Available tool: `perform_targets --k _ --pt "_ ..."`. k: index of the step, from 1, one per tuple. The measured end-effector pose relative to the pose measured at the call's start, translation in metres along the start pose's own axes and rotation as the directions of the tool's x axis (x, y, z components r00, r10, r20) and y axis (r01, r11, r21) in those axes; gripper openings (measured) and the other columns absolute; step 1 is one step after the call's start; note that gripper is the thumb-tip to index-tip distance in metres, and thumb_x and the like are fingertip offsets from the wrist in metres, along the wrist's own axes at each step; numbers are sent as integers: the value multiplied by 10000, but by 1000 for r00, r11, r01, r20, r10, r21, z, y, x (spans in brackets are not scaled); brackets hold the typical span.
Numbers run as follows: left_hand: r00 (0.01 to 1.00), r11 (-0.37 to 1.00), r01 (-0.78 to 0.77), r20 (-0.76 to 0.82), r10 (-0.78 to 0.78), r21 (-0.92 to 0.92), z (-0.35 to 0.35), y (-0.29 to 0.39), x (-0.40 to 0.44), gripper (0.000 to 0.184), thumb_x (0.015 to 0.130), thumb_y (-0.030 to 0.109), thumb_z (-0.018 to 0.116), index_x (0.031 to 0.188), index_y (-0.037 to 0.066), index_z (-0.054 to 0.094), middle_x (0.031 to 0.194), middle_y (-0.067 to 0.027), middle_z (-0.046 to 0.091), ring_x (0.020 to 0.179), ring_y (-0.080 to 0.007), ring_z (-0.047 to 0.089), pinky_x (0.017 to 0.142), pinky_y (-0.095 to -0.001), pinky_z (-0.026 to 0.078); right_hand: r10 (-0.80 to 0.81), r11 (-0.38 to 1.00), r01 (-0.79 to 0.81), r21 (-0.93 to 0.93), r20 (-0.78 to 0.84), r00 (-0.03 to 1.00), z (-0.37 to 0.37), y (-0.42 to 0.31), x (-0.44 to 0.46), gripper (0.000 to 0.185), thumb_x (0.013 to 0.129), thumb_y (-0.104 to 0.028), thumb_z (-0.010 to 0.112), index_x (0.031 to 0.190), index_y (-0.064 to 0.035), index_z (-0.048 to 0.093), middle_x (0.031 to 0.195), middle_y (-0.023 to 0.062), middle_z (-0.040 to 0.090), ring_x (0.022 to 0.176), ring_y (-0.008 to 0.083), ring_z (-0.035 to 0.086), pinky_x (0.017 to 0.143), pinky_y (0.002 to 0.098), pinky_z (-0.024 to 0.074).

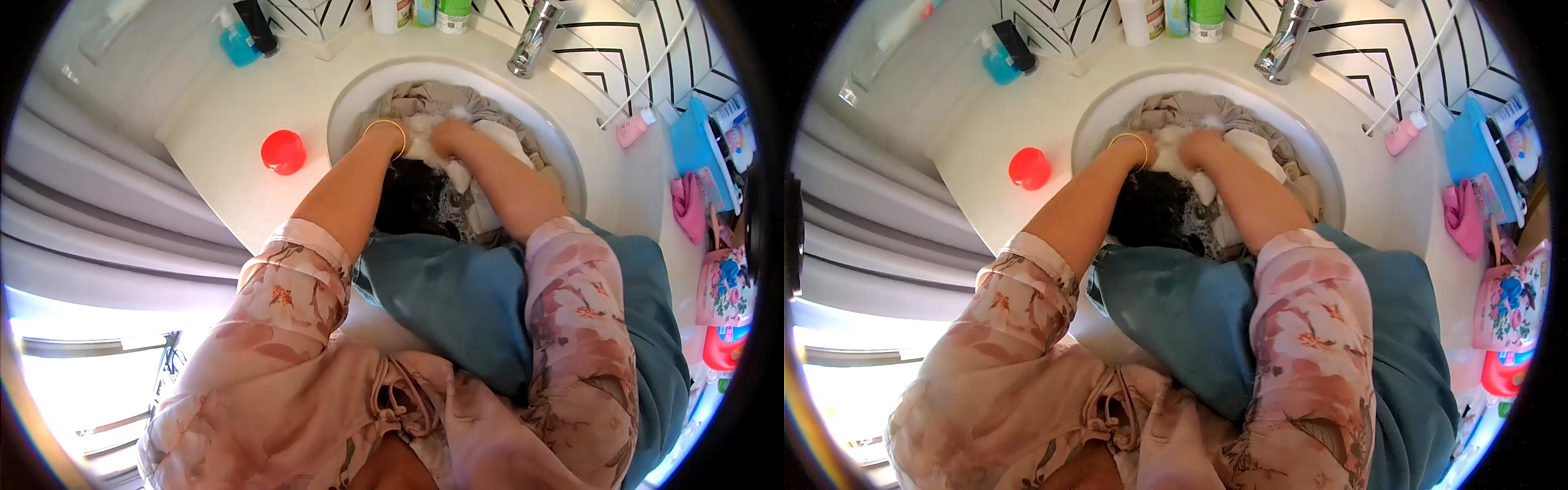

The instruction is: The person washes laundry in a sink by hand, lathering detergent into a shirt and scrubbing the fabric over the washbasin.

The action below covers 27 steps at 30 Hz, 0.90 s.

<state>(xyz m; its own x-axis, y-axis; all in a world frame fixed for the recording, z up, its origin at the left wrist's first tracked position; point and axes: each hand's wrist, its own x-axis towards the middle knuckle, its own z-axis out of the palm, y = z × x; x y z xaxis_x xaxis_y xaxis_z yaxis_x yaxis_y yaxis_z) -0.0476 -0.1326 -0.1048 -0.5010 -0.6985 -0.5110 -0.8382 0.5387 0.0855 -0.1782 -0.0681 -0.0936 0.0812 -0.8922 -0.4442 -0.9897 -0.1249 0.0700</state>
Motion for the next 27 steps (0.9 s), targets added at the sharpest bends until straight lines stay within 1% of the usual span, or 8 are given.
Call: perform_targets --k 3,5,8,13,18,22,25,27 --pt "983 876 61 -126 -136 -478 -14 -5 -16 352 753 126 506 1088 26 549 1136 -189 518 1000 -319 527 818 -403 436 -72 988 101 120 -226 971 4 9 25 192 707 -91 515 854 -35 625 788 150 606 699 295 585 610 364 461" --pt "949 426 10 -126 -290 -905 -28 -11 -32 356 762 149 505 1089 13 539 1102 -192 534 988 -300 531 801 -397 440 220 332 21 943 -99 970 -13 9 12 244 709 -87 519 931 -17 592 836 153 593 735 297 587 648 365 463" --pt "980 -435 -116 -31 -196 -893 -43 -15 -36 378 775 194 517 1109 17 515 1083 -182 527 967 -274 531 771 -377 448 305 -525 125 842 49 951 -61 -26 -56 233 736 -170 519 897 -6 562 757 121 567 711 220 564 629 282 447" --pt "808 -882 -282 -589 -7 -378 -11 -7 -28 365 797 249 536 1100 49 507 1082 -155 512 898 -256 550 743 -358 461 273 647 468 601 -757 594 -62 -106 -81 375 719 -291 566 897 38 585 1262 217 369 1138 328 380 893 400 352" --pt "994 -190 -56 -37 -100 -980 -56 5 -86 348 843 296 456 1101 67 507 1097 -112 541 944 -207 544 787 -335 463 651 451 155 879 -443 616 -78 -50 -27 335 722 -288 559 800 34 616 825 216 601 784 358 579 726 379 457" --pt "977 -549 22 -100 191 -835 -40 5 -47 274 808 182 536 1033 27 529 1020 -113 567 837 -190 574 701 -341 490 551 86 176 981 -194 812 -56 -5 -9 465 731 -310 589 1020 51 538 1047 244 531 971 357 523 837 372 409" --pt "935 -311 -280 -332 127 -908 -41 -11 -53 263 829 158 481 1055 29 513 975 -84 565 849 -169 548 742 -278 467 541 406 393 825 -564 624 -63 -65 -56 439 728 -254 575 1046 42 508 985 221 563 908 336 552 795 366 432" --pt "679 534 -184 -500 -538 -825 -28 33 -55 335 766 224 550 1052 53 519 1046 -72 537 906 -145 527 726 -260 463 241 714 541 445 -881 406 -66 -99 -82 393 735 -212 540 1029 47 510 889 219 595 798 330 590 726 360 466"
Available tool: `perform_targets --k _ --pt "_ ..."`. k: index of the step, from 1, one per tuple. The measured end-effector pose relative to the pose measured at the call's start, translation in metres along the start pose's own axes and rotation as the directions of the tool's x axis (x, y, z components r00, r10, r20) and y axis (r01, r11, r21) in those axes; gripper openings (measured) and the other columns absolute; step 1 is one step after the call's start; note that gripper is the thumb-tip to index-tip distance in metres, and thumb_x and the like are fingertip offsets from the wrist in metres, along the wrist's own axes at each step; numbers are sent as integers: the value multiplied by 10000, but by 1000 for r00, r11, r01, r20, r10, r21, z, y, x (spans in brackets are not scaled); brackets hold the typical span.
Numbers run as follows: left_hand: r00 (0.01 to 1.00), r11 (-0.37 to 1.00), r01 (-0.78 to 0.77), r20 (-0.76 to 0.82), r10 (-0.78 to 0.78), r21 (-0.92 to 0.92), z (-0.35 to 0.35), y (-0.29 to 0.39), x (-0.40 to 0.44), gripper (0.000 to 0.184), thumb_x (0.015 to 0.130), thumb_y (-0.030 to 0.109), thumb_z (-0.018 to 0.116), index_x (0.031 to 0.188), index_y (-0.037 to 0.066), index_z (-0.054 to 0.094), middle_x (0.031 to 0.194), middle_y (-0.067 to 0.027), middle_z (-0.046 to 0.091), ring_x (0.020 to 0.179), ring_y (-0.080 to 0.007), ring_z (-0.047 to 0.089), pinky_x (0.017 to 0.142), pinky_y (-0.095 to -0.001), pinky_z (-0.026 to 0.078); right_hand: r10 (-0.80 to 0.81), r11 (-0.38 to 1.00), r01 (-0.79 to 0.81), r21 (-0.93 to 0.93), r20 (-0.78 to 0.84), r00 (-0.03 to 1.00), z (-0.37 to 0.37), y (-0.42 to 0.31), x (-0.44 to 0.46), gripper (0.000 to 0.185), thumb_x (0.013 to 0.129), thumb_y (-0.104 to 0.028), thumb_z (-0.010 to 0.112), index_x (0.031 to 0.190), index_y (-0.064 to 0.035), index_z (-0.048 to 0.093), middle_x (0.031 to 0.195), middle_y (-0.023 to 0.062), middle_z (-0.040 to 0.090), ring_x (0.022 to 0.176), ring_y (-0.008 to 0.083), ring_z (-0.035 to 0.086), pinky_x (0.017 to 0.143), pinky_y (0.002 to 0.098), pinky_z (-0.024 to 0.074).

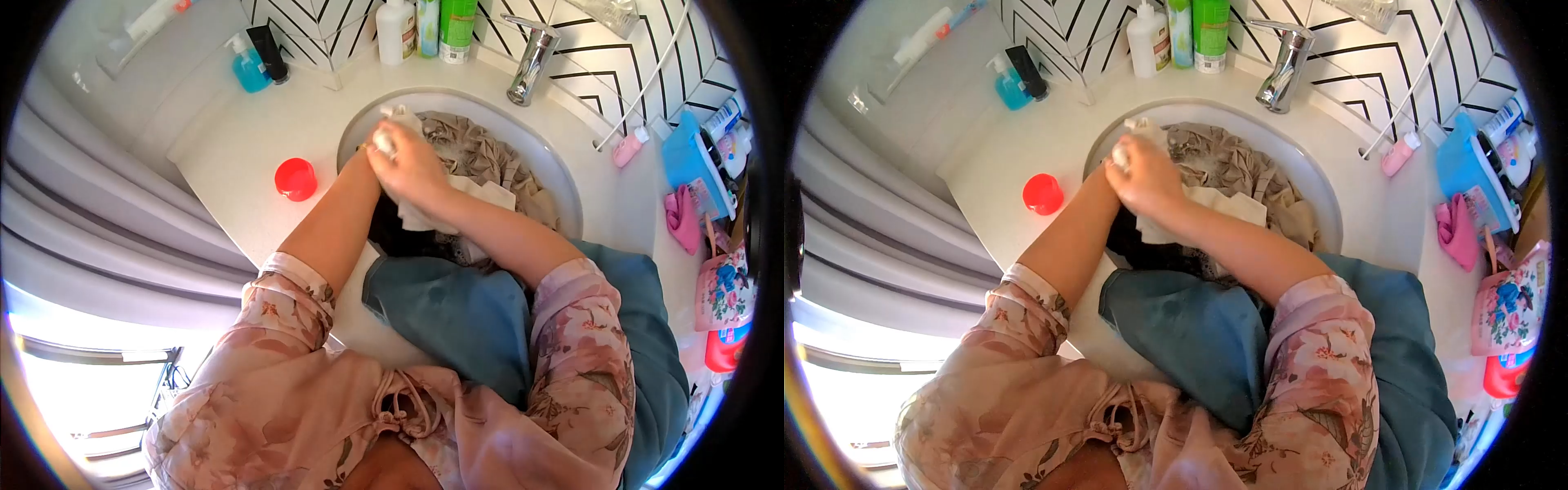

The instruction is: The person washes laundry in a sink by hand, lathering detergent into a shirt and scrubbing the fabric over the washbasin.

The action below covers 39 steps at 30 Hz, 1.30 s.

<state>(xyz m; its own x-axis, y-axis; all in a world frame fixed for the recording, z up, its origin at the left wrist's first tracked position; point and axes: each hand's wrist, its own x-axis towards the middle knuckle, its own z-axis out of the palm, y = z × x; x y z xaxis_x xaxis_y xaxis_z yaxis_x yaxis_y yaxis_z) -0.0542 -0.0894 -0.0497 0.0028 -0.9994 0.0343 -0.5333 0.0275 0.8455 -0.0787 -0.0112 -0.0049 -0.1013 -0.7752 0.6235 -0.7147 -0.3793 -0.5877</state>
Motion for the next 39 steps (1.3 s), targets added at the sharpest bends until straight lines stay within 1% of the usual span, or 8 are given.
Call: perform_targets --k 2,4,6,12,22,25,34,39 --pt "734 633 159 -520 438 757 28 16 -32 417 703 289 620 1049 78 525 1118 -60 510 964 -120 506 711 -242 459 175 985 -175 -4 57 983 0 20 9 354 750 -208 539 1010 32 529 943 200 581 863 320 571 748 374 450" --pt "980 983 182 81 -180 -19 -3 13 -21 342 769 304 559 1027 80 541 1045 -64 549 899 -150 537 726 -293 467 446 894 -445 -54 197 873 -20 37 38 316 772 -211 524 982 25 547 940 199 577 854 317 571 730 383 450" --pt "555 521 699 831 37 -489 -34 13 -1 297 836 319 498 1005 81 556 972 -69 588 835 -180 568 742 -345 475 696 619 -767 169 335 635 -26 85 50 299 799 -220 500 942 35 559 890 212 583 782 317 584 688 381 463" --pt "608 409 729 794 -18 -549 -8 -20 37 369 880 361 423 1043 51 538 984 -87 597 873 -231 577 797 -382 467 728 661 -374 -650 436 530 21 163 -17 584 777 -360 521 1202 24 410 1119 243 513 1033 328 512 856 366 409" --pt "650 422 722 746 -143 -549 -26 -6 37 581 789 511 482 1164 68 456 1119 -104 520 989 -235 502 868 -384 401 599 735 -647 203 253 760 -9 85 28 257 730 -113 541 940 33 555 896 164 582 759 288 584 668 374 465" --pt "694 652 528 719 38 -545 -32 -11 35 580 742 451 539 1172 72 445 1129 -111 512 1007 -238 495 880 -370 393 85 996 -85 -11 95 992 -8 5 7 210 743 -174 515 906 -48 560 916 180 555 840 354 543 734 403 431" --pt "731 866 -493 579 361 83 -42 -13 17 689 603 271 711 1195 85 411 1160 -134 490 1061 -246 474 914 -327 368 531 846 -533 -17 -56 846 0 86 43 299 756 -259 544 932 -17 549 938 236 573 882 341 555 731 406 439" --pt "722 581 548 691 35 -602 -35 -5 22 522 691 209 611 1166 70 443 1131 -119 507 1040 -240 486 901 -309 383 214 976 -208 -70 105 971 -2 -17 1 298 769 -280 527 932 -39 594 920 255 575 849 389 548 739 381 439"
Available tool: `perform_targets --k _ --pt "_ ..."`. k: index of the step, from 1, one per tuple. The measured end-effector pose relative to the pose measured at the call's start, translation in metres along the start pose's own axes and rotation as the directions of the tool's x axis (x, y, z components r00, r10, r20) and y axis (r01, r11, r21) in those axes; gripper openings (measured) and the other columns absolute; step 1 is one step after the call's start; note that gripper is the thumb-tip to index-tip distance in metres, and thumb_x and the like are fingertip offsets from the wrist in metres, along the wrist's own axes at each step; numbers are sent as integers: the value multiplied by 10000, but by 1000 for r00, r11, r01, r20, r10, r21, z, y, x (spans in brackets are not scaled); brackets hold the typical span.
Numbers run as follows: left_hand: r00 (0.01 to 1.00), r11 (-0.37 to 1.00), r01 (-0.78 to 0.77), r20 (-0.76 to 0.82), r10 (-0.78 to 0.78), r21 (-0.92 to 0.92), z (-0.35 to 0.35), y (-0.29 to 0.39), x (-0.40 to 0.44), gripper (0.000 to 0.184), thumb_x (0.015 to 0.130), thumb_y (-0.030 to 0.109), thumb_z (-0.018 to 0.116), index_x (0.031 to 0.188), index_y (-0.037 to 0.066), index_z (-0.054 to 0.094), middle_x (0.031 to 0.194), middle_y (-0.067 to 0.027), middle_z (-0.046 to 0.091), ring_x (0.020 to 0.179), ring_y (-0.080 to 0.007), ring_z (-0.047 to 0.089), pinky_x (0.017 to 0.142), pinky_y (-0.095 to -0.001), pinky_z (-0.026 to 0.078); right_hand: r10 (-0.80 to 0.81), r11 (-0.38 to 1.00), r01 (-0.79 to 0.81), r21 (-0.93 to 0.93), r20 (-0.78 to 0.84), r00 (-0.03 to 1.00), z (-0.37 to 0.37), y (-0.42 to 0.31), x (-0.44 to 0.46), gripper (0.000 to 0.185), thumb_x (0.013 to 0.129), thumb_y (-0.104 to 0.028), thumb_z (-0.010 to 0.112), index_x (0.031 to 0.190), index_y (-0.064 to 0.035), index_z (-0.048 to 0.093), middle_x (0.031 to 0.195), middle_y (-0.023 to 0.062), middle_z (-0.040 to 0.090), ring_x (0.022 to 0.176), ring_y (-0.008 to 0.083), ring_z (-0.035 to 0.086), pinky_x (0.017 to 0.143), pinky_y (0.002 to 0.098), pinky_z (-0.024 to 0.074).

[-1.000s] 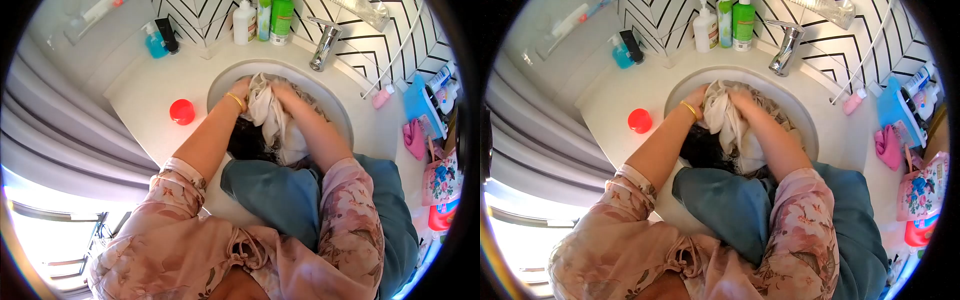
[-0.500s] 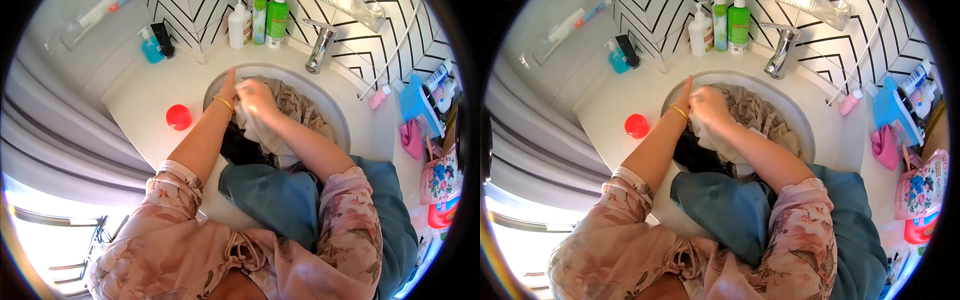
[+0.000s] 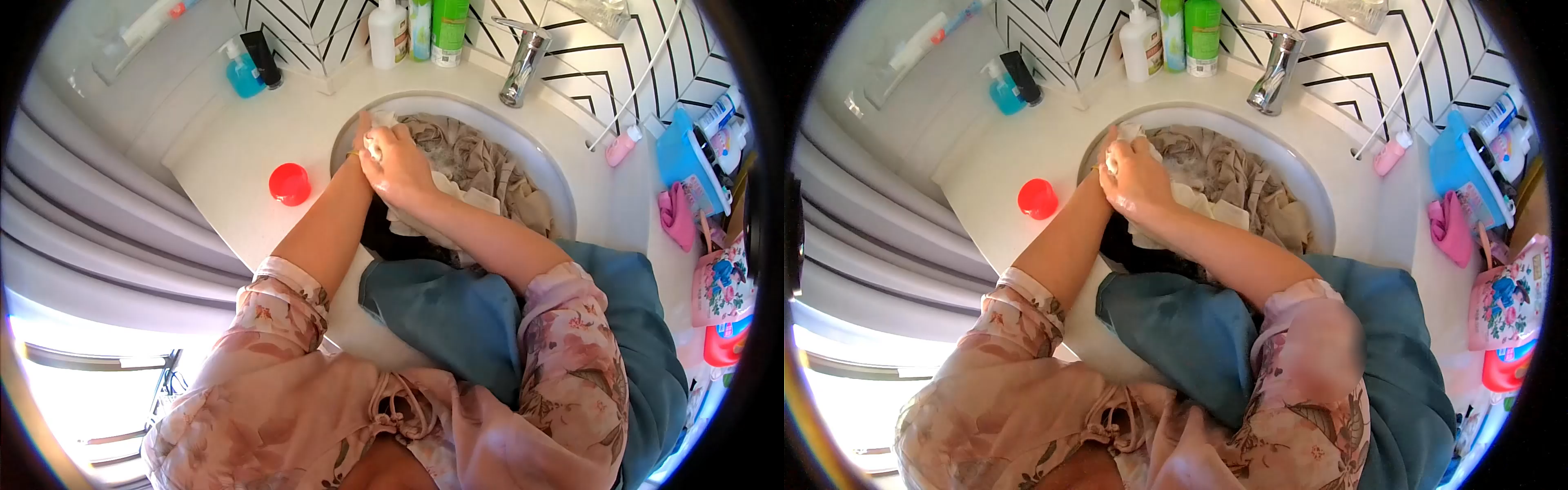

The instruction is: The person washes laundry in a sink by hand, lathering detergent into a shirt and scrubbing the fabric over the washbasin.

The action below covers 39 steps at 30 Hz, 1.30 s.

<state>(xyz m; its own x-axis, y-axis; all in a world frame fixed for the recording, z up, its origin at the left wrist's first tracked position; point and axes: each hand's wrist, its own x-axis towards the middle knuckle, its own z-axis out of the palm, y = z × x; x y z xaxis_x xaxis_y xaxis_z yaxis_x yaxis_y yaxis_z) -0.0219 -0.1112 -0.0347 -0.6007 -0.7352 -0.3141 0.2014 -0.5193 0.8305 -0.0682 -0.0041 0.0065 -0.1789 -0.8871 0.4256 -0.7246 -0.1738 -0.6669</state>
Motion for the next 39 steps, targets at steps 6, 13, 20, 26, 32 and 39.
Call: perform_targets --k 6,13,20,26,32,39 --pt "959 875 190 -277 -68 445 24 -1 -9 344 797 135 491 1131 53 481 1096 -101 527 1015 -233 501 886 -287 401 463 860 -481 170 134 876 -16 110 61 309 745 -251 551 934 -10 592 945 254 567 830 370 570 751 395 440" --pt "912 953 246 -374 -165 178 2 -8 4 284 833 231 471 1038 39 515 1050 -108 548 933 -244 543 816 -344 450 442 809 -24 -587 581 683 25 168 28 396 723 -262 576 973 45 588 1011 242 566 917 320 572 805 370 443" --pt "953 937 232 -131 -273 -262 28 16 -20 342 870 350 417 973 47 541 999 -112 570 875 -241 575 750 -383 487 522 812 -550 196 177 834 27 175 67 217 765 -139 509 921 -19 600 866 168 608 746 250 572 679 343 452" --pt "991 890 129 25 -131 -438 -44 -45 76 387 831 426 444 988 87 542 976 -96 583 850 -202 573 713 -385 483 -147 989 148 20 -32 989 0 23 9 241 780 -174 492 971 -45 563 858 200 591 771 340 574 690 399 453" --pt "978 966 186 132 -164 -179 10 -3 3 231 845 240 444 883 41 555 882 -98 603 802 -197 571 768 -346 467 344 937 -347 -45 -56 937 -2 81 77 319 820 -291 440 878 -3 562 879 235 582 847 355 553 756 416 423" --pt "998 975 -33 39 43 -222 3 -13 12 235 860 186 404 919 16 555 892 -119 592 773 -240 577 712 -351 480 -42 999 38 -32 -109 993 3 23 17 278 809 -261 505 866 3 569 833 225 588 805 341 568 720 377 439"
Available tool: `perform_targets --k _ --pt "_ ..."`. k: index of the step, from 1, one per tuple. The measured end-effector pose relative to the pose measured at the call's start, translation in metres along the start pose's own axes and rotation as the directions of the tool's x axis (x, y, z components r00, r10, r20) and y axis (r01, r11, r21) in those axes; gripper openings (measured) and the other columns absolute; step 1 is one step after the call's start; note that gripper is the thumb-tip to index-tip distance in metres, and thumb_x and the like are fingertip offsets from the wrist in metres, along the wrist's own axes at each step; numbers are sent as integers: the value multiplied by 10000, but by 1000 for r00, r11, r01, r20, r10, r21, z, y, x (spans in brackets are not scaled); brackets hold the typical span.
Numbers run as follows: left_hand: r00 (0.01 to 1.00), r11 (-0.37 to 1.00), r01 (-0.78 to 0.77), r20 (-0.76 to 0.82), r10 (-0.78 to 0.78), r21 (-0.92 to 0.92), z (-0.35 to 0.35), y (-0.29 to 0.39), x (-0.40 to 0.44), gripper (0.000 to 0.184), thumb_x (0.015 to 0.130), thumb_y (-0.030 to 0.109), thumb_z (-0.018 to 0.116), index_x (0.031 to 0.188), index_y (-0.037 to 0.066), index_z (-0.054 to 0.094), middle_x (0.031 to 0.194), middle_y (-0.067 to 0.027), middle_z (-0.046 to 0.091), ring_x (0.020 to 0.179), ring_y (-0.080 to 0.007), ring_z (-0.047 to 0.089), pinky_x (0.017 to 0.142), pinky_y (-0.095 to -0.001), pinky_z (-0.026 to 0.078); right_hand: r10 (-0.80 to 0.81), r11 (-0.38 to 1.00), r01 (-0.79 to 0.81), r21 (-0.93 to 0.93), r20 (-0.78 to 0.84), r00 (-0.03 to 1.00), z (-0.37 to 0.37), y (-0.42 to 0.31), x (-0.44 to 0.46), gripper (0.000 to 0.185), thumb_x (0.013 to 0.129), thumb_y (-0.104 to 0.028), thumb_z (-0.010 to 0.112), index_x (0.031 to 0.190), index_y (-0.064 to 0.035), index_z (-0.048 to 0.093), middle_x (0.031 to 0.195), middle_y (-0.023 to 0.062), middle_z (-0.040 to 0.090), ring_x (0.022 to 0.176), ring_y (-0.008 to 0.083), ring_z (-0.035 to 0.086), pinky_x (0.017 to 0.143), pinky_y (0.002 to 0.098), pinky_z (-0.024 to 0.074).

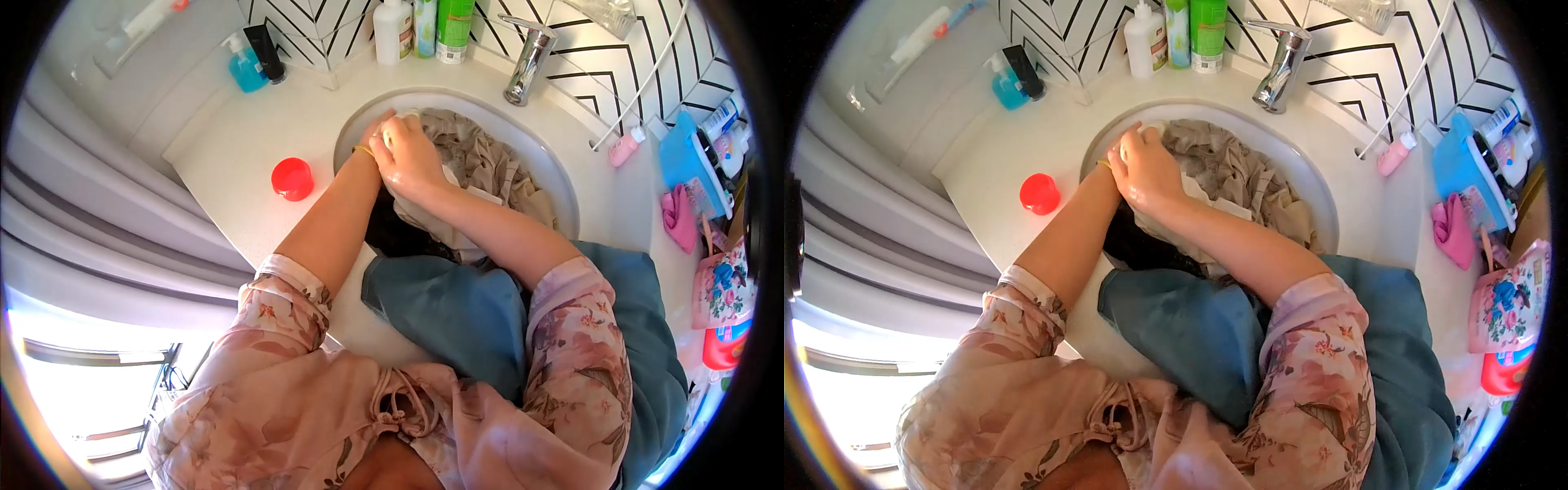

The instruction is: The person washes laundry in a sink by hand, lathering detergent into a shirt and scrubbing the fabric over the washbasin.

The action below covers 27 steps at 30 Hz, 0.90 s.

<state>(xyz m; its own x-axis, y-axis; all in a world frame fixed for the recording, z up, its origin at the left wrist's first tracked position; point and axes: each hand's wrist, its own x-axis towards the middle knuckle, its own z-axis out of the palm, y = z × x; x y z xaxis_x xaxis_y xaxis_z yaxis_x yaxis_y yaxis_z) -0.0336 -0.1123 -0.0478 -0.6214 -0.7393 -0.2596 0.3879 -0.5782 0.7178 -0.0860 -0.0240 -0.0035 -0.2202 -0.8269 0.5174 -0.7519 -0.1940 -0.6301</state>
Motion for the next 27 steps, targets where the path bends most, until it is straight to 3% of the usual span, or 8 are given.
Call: perform_targets --k 5,8,11,15,17,21,24,27 --pt "998 970 37 -49 -25 240 -15 -11 24 237 836 146 469 988 -26 530 936 -137 584 803 -238 576 703 -355 490 144 946 -76 -315 199 969 12 117 57 364 843 -294 418 874 27 587 954 264 549 879 378 538 744 398 433" --pt "997 961 -71 18 69 267 -20 -18 26 278 857 196 442 1017 -18 520 958 -133 579 836 -245 574 734 -381 485 625 572 -747 339 409 665 -17 120 42 428 832 -341 435 948 45 578 1036 254 539 965 352 528 808 372 423" --pt "914 967 186 -392 -106 173 29 17 -30 394 875 288 414 1157 14 426 1072 -130 534 927 -268 544 806 -407 449 482 854 -295 -429 438 759 -4 121 3 449 773 -348 515 997 37 575 1067 218 549 988 347 535 842 344 427" --pt "938 987 158 -308 -162 -39 14 9 -17 475 872 374 398 1200 31 379 1091 -136 519 950 -265 530 826 -407 436 495 740 63 -669 607 621 14 130 13 341 746 -205 505 982 25 592 1013 197 580 916 323 572 736 356 472" --pt "955 980 135 -246 -168 -145 18 9 -20 516 871 417 391 1222 40 356 1100 -139 512 961 -263 523 837 -407 429 535 831 -344 -436 461 708 19 134 31 316 741 -174 507 965 35 586 959 190 590 863 288 578 712 374 458" --pt "950 984 140 -266 -165 -112 24 17 -25 527 856 461 401 1171 39 405 1098 -133 507 923 -252 529 810 -422 433 406 852 -455 259 221 887 -14 60 30 232 749 -166 500 858 16 594 835 183 609 769 304 593 652 366 459" --pt "980 981 -192 -63 191 -9 -12 -11 9 496 851 459 416 1121 45 457 1089 -118 512 905 -223 533 798 -414 435 -46 983 8 183 203 978 -13 3 1 214 741 -232 525 812 -32 557 807 178 596 734 326 578 649 412 442" --pt "794 830 -554 261 549 -61 -43 -48 23 410 864 392 419 1067 44 500 1038 -99 541 872 -203 542 776 -380 449 -39 992 54 -112 135 990 0 12 11 247 759 -282 505 785 -46 570 821 178 597 770 336 570 665 418 439"
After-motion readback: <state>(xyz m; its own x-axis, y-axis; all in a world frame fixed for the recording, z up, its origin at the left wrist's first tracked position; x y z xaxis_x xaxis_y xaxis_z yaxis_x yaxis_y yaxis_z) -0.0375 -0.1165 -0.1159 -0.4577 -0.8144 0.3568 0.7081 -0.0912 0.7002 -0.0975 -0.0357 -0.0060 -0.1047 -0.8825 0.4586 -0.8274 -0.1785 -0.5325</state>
